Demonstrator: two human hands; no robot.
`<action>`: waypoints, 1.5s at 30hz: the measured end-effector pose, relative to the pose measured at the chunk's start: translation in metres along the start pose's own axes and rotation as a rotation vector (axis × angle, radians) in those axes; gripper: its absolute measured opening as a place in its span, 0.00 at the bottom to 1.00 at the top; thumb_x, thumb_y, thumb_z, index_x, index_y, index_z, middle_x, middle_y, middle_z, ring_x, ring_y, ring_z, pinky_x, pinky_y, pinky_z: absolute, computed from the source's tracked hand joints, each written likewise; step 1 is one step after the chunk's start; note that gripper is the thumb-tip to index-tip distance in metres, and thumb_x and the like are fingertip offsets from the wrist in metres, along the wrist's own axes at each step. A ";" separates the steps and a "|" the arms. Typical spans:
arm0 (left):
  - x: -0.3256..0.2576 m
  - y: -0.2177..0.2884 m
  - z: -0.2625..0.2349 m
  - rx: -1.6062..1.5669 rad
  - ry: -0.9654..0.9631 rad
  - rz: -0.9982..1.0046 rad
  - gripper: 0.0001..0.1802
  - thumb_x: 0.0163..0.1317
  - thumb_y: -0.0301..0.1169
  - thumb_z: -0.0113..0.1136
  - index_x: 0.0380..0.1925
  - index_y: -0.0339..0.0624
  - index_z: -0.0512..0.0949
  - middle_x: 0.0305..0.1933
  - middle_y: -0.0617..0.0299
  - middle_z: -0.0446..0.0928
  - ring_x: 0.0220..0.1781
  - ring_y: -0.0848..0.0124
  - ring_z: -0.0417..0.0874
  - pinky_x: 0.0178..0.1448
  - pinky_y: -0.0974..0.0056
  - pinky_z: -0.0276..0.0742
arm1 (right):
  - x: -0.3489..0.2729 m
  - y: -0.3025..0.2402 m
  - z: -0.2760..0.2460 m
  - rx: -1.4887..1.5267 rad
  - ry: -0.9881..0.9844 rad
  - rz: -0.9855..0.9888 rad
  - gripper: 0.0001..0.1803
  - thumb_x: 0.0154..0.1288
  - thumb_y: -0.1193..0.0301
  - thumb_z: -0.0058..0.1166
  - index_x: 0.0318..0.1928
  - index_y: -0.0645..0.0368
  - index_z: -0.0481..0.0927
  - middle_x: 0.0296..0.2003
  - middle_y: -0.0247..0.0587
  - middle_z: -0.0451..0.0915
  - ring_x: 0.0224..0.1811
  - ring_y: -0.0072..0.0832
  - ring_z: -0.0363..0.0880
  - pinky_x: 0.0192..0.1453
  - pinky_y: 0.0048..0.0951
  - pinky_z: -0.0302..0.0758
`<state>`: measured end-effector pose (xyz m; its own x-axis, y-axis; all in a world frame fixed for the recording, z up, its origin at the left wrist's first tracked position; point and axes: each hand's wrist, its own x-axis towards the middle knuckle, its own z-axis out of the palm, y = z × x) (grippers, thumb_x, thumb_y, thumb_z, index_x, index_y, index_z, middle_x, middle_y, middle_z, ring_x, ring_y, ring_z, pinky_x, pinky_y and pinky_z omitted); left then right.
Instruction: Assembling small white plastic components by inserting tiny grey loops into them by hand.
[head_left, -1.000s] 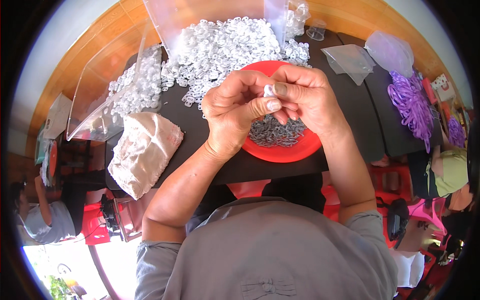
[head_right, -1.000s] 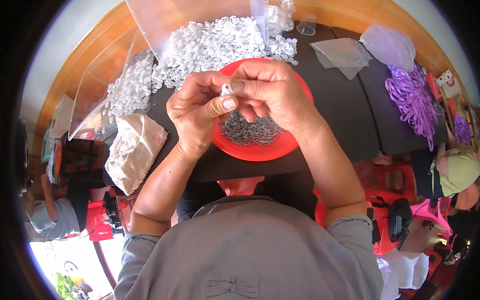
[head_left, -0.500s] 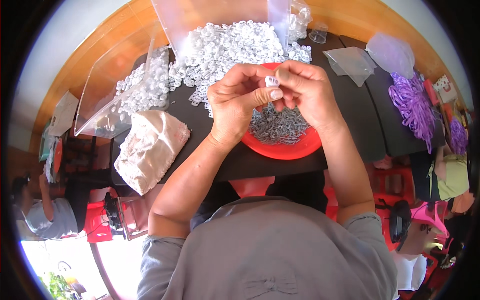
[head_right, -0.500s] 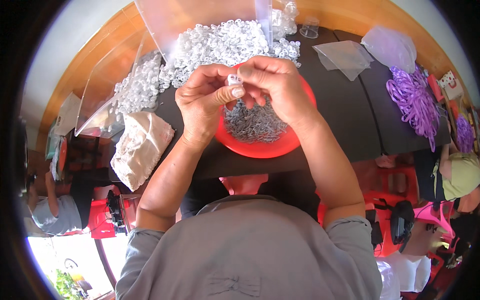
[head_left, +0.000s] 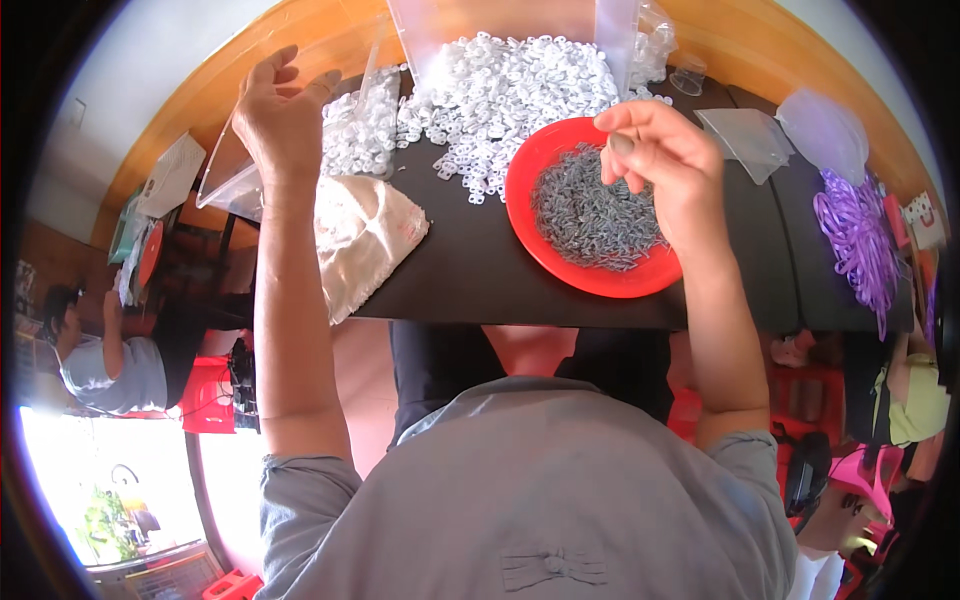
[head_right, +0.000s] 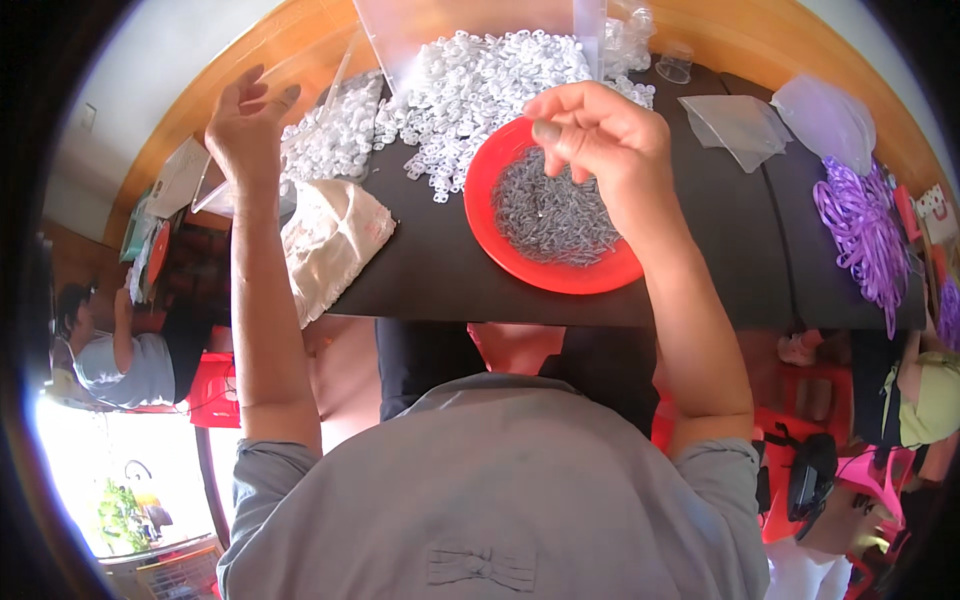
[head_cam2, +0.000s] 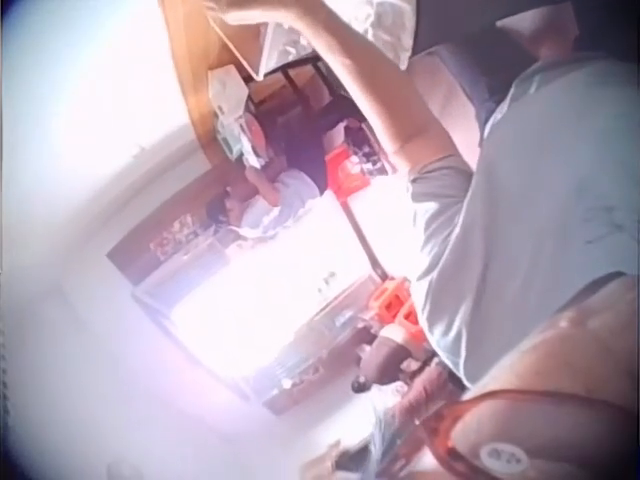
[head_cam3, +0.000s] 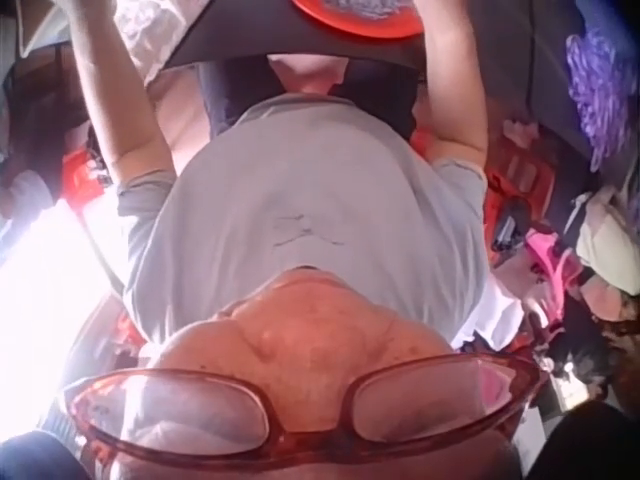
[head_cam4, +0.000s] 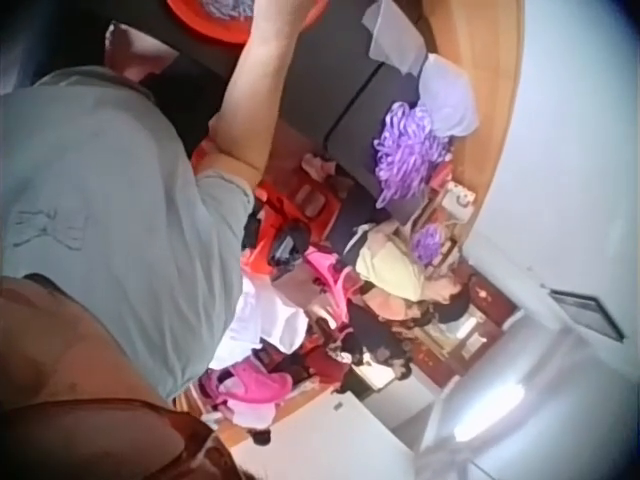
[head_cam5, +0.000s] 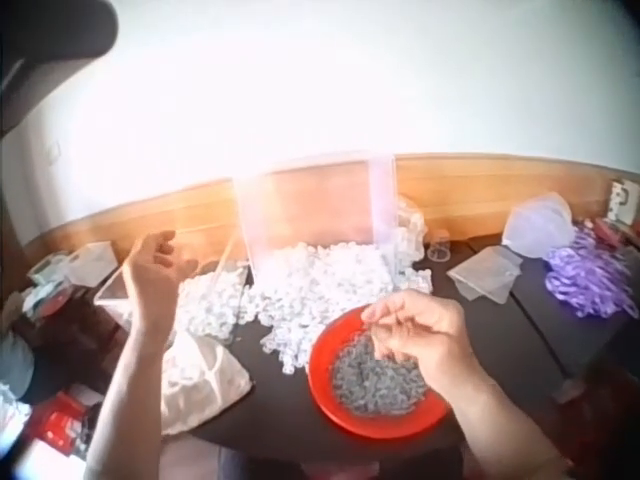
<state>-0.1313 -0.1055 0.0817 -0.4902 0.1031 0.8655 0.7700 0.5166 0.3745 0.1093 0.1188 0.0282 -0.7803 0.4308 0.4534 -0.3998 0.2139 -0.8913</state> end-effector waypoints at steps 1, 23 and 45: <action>-0.006 0.004 0.001 0.001 -0.003 -0.009 0.14 0.53 0.23 0.70 0.41 0.36 0.83 0.32 0.63 0.81 0.29 0.76 0.78 0.32 0.73 0.75 | -0.007 -0.015 0.002 0.036 -0.113 -0.032 0.11 0.66 0.69 0.56 0.41 0.65 0.81 0.24 0.31 0.76 0.26 0.20 0.74 0.29 0.19 0.65; -0.122 0.023 0.107 -0.058 -0.733 0.038 0.09 0.53 0.34 0.65 0.29 0.39 0.81 0.35 0.55 0.82 0.40 0.54 0.83 0.44 0.54 0.77 | 0.025 -0.052 -0.012 -0.588 -0.551 -0.134 0.09 0.61 0.75 0.58 0.41 0.66 0.79 0.25 0.29 0.73 0.23 0.14 0.68 0.28 0.18 0.62; -0.114 0.029 0.096 -0.299 -0.766 -0.118 0.06 0.52 0.27 0.67 0.30 0.37 0.83 0.30 0.61 0.79 0.33 0.75 0.76 0.41 0.68 0.73 | 0.024 0.047 -0.002 -1.046 -0.574 -0.345 0.04 0.55 0.76 0.58 0.31 0.60 0.76 0.26 0.39 0.76 0.26 0.36 0.75 0.33 0.34 0.70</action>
<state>-0.0921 -0.0211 -0.0384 -0.6334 0.6685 0.3897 0.7195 0.3234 0.6146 0.0729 0.1407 -0.0032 -0.9137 -0.1762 0.3661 -0.2559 0.9495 -0.1815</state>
